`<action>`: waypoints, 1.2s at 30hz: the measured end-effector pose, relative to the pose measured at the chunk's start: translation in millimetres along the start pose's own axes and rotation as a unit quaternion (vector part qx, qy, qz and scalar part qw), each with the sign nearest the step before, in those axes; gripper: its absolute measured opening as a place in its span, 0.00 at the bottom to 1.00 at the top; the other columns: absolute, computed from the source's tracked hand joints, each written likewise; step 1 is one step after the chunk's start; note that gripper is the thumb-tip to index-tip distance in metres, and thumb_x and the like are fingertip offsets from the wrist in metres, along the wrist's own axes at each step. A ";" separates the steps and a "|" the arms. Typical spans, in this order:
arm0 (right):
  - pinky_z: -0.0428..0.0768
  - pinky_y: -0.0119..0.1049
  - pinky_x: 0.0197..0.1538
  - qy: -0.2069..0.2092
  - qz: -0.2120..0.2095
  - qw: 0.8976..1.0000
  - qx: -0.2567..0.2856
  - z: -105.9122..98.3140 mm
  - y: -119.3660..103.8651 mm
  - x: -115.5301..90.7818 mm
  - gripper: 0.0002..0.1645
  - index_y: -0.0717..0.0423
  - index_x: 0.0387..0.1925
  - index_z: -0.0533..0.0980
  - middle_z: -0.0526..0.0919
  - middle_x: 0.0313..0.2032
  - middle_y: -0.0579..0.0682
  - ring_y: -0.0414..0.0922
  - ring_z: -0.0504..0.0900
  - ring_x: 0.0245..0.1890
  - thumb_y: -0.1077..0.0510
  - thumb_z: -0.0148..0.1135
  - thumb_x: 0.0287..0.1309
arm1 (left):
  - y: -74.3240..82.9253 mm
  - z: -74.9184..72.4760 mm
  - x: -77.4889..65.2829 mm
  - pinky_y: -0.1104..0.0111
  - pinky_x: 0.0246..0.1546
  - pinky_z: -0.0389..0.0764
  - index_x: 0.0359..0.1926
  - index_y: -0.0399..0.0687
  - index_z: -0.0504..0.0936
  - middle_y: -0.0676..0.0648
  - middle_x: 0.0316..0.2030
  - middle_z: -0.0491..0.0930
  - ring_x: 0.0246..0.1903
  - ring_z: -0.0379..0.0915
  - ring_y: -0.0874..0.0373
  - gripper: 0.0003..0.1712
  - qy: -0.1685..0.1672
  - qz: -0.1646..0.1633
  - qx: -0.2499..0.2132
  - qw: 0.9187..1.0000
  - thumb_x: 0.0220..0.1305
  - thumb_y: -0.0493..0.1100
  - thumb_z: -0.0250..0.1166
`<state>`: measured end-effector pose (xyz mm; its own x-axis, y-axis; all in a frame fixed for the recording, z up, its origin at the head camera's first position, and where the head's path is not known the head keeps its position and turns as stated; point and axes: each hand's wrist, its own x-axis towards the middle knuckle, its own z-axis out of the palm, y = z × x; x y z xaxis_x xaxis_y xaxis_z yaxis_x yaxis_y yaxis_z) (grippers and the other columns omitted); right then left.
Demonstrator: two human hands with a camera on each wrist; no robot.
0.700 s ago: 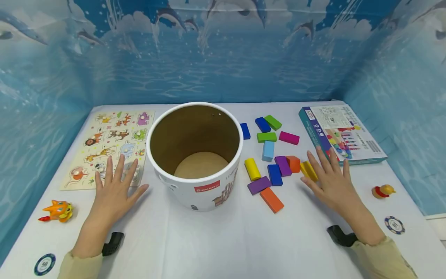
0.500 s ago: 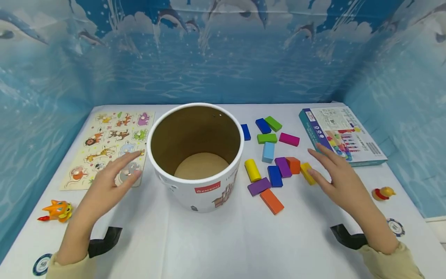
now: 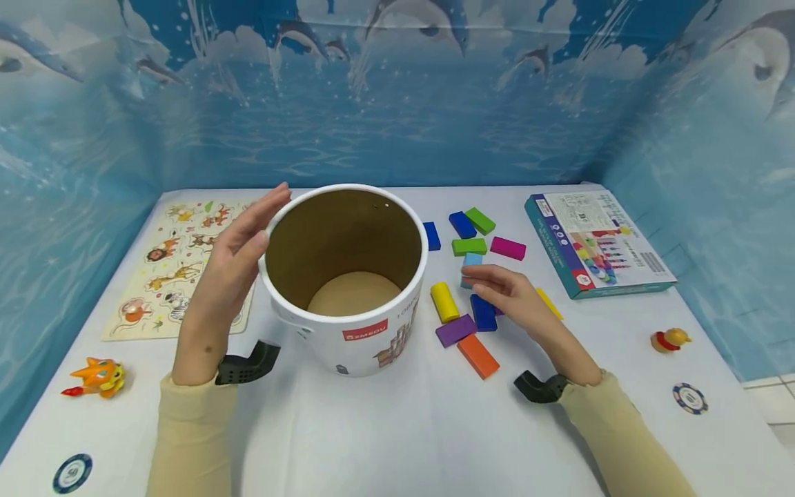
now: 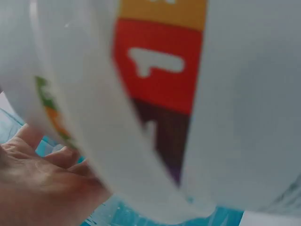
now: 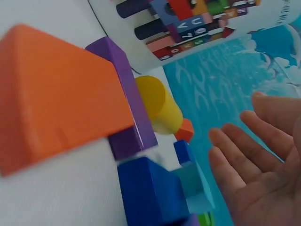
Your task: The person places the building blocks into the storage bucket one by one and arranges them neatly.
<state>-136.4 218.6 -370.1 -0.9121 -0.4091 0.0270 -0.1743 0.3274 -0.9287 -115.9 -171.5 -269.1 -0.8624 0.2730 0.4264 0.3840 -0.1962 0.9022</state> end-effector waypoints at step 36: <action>0.75 0.37 0.46 0.009 -0.047 0.999 0.018 9.4 -66.2 31.1 0.26 0.51 0.56 0.63 0.68 0.52 0.54 0.50 0.71 0.48 0.59 0.57 0.56 | -16.4 -6.3 6.1 0.51 0.56 0.56 0.55 0.46 0.73 0.43 0.61 0.60 0.61 0.51 0.53 0.22 -0.025 -0.054 0.034 0.998 0.58 0.36 0.53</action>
<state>-149.7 176.3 -311.3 -0.8994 -0.4202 0.1205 -0.2458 0.2582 -0.9343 -129.5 -172.5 -281.7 -0.8831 0.3361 0.3273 0.3122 -0.0998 0.9448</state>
